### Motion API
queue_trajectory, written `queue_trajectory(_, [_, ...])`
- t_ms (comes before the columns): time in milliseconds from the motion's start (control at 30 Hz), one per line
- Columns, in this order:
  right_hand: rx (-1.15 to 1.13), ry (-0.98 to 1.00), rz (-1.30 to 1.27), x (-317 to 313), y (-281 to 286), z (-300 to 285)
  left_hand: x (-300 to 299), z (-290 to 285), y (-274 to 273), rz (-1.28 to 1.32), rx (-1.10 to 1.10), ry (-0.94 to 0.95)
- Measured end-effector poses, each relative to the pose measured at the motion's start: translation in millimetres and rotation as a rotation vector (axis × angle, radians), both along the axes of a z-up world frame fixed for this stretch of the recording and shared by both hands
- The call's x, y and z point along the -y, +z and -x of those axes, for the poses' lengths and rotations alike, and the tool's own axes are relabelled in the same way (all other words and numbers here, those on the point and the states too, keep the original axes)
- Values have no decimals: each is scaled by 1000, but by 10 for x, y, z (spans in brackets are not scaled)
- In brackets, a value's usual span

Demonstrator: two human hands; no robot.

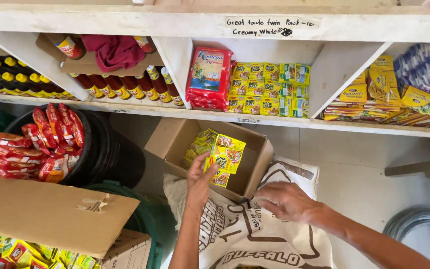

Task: Stocking seasoning packets from a box onto a grocery store shelf.

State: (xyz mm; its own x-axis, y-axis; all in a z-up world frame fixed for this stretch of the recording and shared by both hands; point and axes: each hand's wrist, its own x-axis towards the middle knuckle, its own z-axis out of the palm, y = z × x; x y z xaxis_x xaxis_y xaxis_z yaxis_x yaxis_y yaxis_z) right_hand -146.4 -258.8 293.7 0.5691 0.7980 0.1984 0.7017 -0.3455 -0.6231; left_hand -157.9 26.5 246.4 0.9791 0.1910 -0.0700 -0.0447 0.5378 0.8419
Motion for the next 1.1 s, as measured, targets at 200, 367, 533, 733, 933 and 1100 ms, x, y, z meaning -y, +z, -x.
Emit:
queue_trajectory(200, [-165,-542,-388,-513,12,-291,-27,0,75,-182,26,-32])
queue_trajectory(367, [-469,-478,-660,-715,-212,-731,61,-109,198,-278,12,-81])
queue_trajectory(533, [-867,-506,-728,-722,-280,-888,40,-139,34,-209,20,9])
queue_trajectory(733, [-924,-486,-911,-564,-313,-991,47,-138,-83,-30,-12,61])
queue_trajectory(933, [-829,-528,-862,-440,-572,-1061,90,-222,-262,-47,-94,90])
queue_trajectory(1100, [-806,-546,-1113,-466,-368,-992,129,-277,-299,-114,-119,105])
